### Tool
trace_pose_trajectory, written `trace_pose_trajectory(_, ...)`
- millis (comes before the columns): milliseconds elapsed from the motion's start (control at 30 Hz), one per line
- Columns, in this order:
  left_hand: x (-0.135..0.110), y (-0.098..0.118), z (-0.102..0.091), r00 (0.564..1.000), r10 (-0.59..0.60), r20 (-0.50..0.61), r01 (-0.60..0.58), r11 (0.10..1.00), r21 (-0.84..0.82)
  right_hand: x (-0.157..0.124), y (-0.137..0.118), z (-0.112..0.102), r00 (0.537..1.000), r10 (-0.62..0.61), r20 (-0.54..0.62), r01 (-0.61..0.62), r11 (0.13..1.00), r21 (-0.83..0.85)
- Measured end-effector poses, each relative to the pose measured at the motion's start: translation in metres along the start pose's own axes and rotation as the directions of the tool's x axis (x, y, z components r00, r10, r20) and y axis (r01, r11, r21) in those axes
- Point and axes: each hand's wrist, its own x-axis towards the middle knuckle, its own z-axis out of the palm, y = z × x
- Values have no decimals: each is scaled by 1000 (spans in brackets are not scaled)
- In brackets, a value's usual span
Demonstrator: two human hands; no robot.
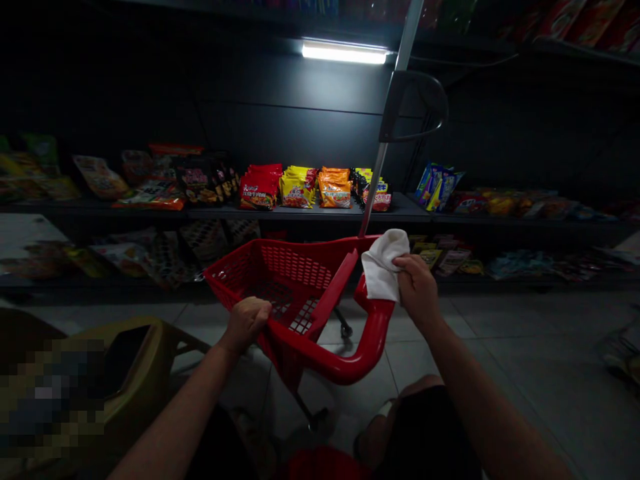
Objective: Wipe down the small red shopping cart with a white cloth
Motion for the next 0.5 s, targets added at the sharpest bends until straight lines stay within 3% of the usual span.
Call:
trace_pose_trajectory(133,1,3,1,999,-40,17,40,999,9,-56,-50,-8,996,84,-6,-83,996,40)
trace_pose_trajectory(267,2,7,4,998,-57,18,56,998,29,-106,-92,-13,998,-19,54,16,997,70)
trace_pose_trajectory(400,2,11,3,996,-67,53,66,998,23,-143,-88,-2,996,-89,-20,89,996,19)
trace_pose_trajectory(500,5,17,-2,989,-48,140,50,999,-13,-162,-71,15,992,-38,-121,39,999,3)
